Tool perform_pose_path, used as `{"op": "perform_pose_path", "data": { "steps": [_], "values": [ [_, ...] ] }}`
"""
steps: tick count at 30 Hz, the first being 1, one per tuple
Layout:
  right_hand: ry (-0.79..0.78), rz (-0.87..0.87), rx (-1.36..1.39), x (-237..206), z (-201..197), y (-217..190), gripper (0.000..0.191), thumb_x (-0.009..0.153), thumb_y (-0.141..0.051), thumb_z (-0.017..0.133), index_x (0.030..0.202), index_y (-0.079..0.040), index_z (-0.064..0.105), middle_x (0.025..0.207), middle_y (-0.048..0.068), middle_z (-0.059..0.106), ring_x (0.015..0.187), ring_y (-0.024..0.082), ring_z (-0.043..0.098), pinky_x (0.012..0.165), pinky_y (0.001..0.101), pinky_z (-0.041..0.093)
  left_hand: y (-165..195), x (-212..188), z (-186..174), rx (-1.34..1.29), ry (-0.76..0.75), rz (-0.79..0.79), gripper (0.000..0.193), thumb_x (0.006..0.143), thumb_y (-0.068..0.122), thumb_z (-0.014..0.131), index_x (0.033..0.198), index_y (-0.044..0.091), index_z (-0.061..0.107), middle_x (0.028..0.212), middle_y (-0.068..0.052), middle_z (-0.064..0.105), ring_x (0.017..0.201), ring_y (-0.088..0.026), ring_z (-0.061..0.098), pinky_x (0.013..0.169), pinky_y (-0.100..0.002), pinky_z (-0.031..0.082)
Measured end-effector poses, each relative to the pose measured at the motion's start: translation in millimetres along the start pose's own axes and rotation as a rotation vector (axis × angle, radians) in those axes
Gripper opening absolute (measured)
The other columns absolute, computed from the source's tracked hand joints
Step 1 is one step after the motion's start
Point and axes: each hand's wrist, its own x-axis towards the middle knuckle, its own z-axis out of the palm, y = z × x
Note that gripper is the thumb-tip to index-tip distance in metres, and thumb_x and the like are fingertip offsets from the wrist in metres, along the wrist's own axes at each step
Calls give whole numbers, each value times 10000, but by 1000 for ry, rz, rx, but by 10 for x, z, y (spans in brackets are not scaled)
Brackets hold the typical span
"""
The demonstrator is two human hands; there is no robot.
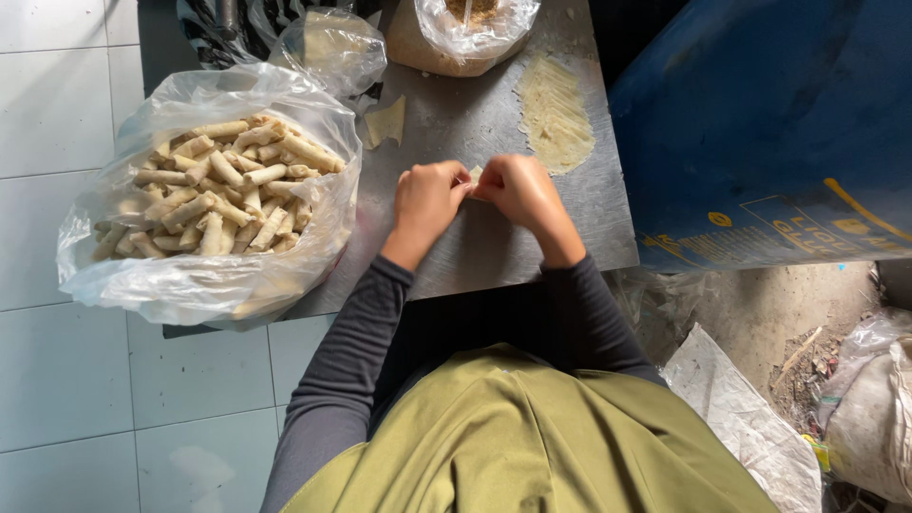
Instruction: The person takes triangular dough wrappers, adds brown filling scooped from a plastic bag, and rolls each wrapper into a cylinder, placing finished rolls into a large plastic bag. They also peel thin sheets from a block of dough and stack the sheets on the metal table.
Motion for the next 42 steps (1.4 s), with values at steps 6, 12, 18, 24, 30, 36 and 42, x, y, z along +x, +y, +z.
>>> {"op": "perform_pose_path", "data": {
  "steps": [6,12,18,24,30,36,42],
  "values": [
    [46,-194,70,-69,-23,35,180,794,-116,792,832,-21,644,808,130,637,737,330,648,646,404,512,-83,-17,-7,-8,15,143,50,837,166,783,887,171,774,859,-23,734,859,-225,704,798,-401,482],
    [371,-406,-125,-394,275,32,107,890,-89,752,894,-54,651,911,101,635,879,338,635,778,425,517,-68,-265,109,362,200,406,62,886,199,774,928,156,758,966,24,663,980,-184,624,912,-388,439],
    [140,127,103,-150,192,101,251,820,-278,858,859,-82,706,931,76,618,823,275,644,760,378,520,-3,-131,110,114,186,-91,200,749,381,866,796,201,793,912,-7,629,967,-245,569,808,-443,397],
    [242,-208,-52,-213,149,170,199,815,-226,853,880,-91,724,1027,87,600,1032,309,565,913,412,448,-11,-193,83,96,188,111,101,844,331,824,881,240,799,966,28,611,988,-220,570,870,-424,382],
    [315,-162,-90,-259,199,218,152,866,-243,853,907,-137,753,1090,63,573,1101,279,522,972,432,383,103,-227,128,167,242,-15,86,811,319,838,836,245,802,1021,16,589,1044,-244,528,884,-471,361],
    [373,18,-53,-172,216,207,168,791,-272,881,859,-162,774,1071,57,548,1099,275,489,938,441,329,215,-104,197,96,282,-228,111,786,352,853,800,260,792,1085,21,569,1111,-259,497,888,-494,343],
    [330,-195,-183,-216,145,245,163,762,-257,855,894,-217,770,1142,59,563,1134,308,482,910,461,333,165,-116,223,257,328,7,91,791,335,831,819,276,767,1159,24,544,1113,-269,463,866,-523,332]
  ]
}}
